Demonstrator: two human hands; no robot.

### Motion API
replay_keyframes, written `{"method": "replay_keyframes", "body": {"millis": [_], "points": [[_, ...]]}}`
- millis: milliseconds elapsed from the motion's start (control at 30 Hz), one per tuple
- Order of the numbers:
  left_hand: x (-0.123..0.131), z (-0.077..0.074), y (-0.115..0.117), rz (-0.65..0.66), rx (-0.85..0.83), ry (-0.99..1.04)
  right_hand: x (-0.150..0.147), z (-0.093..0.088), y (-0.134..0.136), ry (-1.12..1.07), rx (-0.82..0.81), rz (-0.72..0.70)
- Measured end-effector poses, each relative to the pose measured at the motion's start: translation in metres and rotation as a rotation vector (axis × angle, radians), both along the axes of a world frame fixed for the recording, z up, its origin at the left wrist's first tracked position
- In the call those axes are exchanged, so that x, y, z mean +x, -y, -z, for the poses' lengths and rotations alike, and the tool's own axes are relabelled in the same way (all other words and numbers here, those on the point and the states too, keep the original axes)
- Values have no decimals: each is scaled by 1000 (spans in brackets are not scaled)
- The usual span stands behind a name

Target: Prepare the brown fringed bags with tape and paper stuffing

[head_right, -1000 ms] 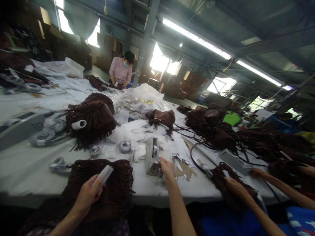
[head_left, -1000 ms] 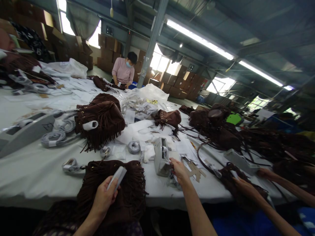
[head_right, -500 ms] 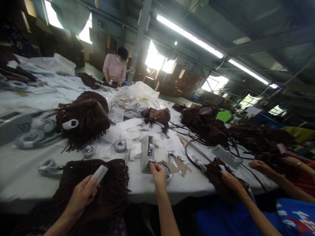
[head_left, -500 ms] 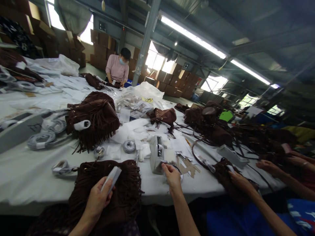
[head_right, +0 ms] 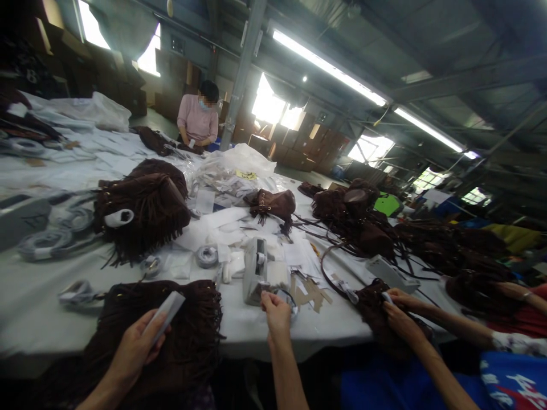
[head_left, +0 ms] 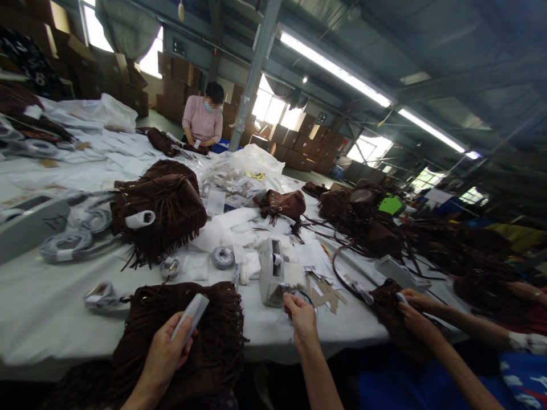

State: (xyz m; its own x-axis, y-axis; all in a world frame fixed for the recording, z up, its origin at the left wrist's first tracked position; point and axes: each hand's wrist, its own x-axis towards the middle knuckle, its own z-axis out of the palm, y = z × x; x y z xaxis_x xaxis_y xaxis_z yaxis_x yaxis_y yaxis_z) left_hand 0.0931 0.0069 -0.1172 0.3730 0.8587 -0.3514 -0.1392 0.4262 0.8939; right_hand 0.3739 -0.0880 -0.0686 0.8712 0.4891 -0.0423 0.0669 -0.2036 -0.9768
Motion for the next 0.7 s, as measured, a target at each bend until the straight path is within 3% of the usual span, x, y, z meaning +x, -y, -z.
{"method": "replay_keyframes", "body": {"millis": [333,567,700], "points": [[-1,6,-3,36,43,12,1,18,-3,210,-149,60],[0,0,-2,-16,155,9,3,7,3,346,-299,96],[0,-5,-2,-49,214,-12,-24,-9,12,355,-356,81]]}}
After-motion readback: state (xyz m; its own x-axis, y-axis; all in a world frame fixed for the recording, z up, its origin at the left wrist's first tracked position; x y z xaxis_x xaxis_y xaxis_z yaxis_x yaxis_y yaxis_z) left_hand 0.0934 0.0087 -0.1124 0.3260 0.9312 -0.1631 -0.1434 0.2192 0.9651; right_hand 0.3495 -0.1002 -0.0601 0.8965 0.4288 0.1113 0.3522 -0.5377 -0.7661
